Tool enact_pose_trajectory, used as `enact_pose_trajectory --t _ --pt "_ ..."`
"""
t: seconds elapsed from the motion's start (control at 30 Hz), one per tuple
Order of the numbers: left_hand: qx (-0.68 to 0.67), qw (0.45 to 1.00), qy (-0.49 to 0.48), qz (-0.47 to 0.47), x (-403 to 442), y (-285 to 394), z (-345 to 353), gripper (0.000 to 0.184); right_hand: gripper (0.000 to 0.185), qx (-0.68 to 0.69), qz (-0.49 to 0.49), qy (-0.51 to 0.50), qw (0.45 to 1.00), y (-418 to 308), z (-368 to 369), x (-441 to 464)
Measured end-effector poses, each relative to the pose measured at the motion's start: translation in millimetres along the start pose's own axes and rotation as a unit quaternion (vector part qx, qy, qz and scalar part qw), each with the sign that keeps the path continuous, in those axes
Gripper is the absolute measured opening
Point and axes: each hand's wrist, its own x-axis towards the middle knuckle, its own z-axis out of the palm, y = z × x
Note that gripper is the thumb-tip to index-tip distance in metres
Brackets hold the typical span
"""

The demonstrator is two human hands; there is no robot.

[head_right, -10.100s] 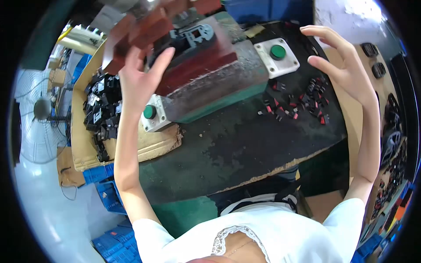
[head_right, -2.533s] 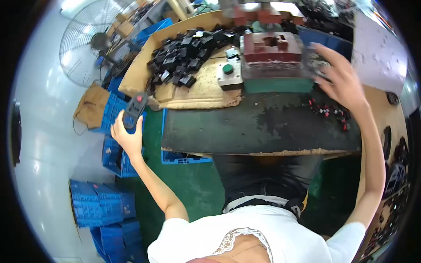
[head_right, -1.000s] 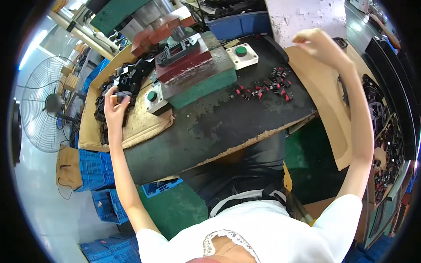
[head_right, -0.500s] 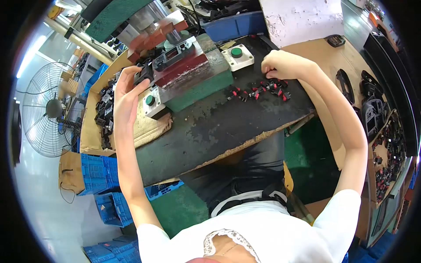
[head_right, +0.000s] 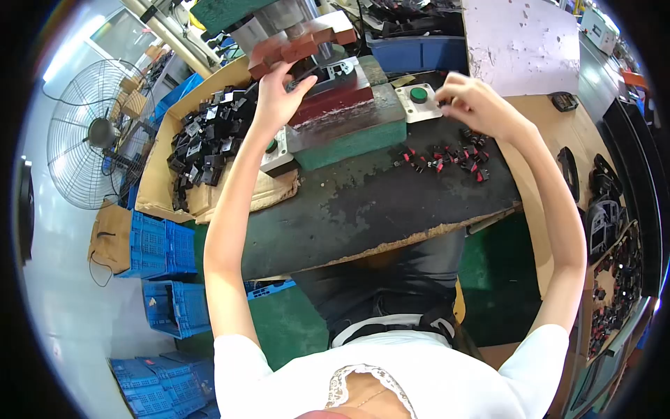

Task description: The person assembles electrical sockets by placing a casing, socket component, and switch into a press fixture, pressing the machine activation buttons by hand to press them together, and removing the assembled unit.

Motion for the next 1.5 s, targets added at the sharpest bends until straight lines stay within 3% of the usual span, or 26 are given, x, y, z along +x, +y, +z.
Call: enact_pose_trajectory --t 0.03,0.1,0.27,0.53,0.6,0.7,0.83,0.9,1.0,1.23,1.3,1.5 --pt "0.033 0.999 0.002 0.023 2 -3 0 0.039 0.016 0.001 -0.002 -0.002 1.0 1 1 5" --pt "0.069 0.997 0.006 0.047 5 -6 0 0.038 0.016 0.142 -0.026 0.074 0.987 3 5 18" --pt "0.01 0.998 -0.032 0.053 10 -2 -1 0.038 0.014 0.22 -0.06 0.119 0.966 9 16 55" --pt "-0.014 0.999 -0.015 0.036 7 -8 4 0.039 0.029 0.237 -0.074 0.17 0.954 -4 38 105" --pt "-0.024 0.998 -0.049 0.011 6 -6 2 0.037 0.03 0.242 -0.069 0.168 0.953 -9 45 115" --pt "-0.008 0.998 -0.048 0.038 9 -16 4 0.037 0.032 0.267 -0.06 0.164 0.948 -9 55 131" --pt "0.025 0.997 -0.05 0.056 9 -14 1 0.034 0.028 0.232 -0.073 0.198 0.95 -4 64 148" --pt "0.075 0.991 -0.041 0.099 7 -12 -3 0.031 0.023 0.253 -0.127 0.185 0.941 -4 65 153" --pt "0.059 0.989 -0.028 0.136 7 -10 -6 0.028 0.019 0.216 -0.118 0.158 0.956 -12 61 151" --pt "0.086 0.981 -0.088 0.15 6 -10 -14 0.027 0.01 0.228 -0.097 0.112 0.962 -8 59 154" --pt "0.081 0.984 -0.129 0.094 7 -9 -17 0.024 0.009 0.238 -0.11 0.105 0.959 -7 58 155" --pt "0.145 0.975 -0.094 0.14 -6 -12 -30 0.031 0.014 0.208 -0.146 0.134 0.958 -3 61 156"
